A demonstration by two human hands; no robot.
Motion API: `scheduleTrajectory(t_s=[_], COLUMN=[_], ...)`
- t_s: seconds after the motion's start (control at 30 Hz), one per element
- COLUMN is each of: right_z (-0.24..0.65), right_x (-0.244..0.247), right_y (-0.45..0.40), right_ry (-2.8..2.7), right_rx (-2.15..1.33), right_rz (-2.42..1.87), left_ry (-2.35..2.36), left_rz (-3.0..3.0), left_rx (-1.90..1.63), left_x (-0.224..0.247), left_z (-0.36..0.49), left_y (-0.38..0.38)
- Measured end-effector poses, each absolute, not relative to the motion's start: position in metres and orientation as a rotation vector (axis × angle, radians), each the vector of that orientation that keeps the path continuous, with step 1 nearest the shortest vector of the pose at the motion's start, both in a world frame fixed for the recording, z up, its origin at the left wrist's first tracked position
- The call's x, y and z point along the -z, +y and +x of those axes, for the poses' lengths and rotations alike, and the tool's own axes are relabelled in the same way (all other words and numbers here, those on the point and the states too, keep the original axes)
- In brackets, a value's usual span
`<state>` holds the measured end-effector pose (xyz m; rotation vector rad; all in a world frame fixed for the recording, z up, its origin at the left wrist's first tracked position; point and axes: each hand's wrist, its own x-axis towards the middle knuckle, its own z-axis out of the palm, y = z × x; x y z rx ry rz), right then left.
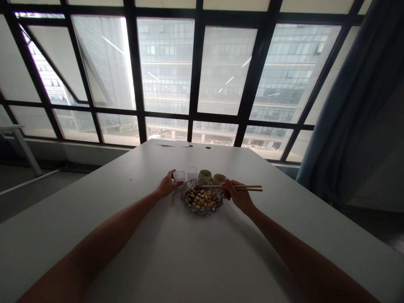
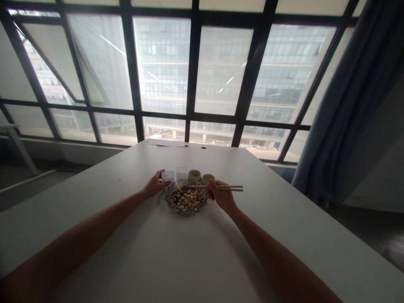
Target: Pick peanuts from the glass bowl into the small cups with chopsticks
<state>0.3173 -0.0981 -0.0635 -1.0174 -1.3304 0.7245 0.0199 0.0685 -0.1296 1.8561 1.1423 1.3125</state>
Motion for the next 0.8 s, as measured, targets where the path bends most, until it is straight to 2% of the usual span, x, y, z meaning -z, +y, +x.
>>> scheduleTrajectory(t_s=[0.23,0.63,0.8], right_z=[0.314,0.3196,0.3206], right_x=[0.0647,0.0642,0.0614], right_y=[-0.0998,-0.0939,-0.0945], right_ry=[-1.372,-0.995,-1.015], right_rx=[-0.744,-0.855,-0.686], right_rz=[-1.006,-1.024,-1.001], left_ry=[1.143,1.134,1.166], left_rz=[1.862,1.86,1.882], left_rx=[-1.303,-1.308,-1.288], left_x=[0.1279,0.1295,0.1288], left_z=[0.021,0.0207,0.0222], left_y=[0.066,0.0649,0.0634])
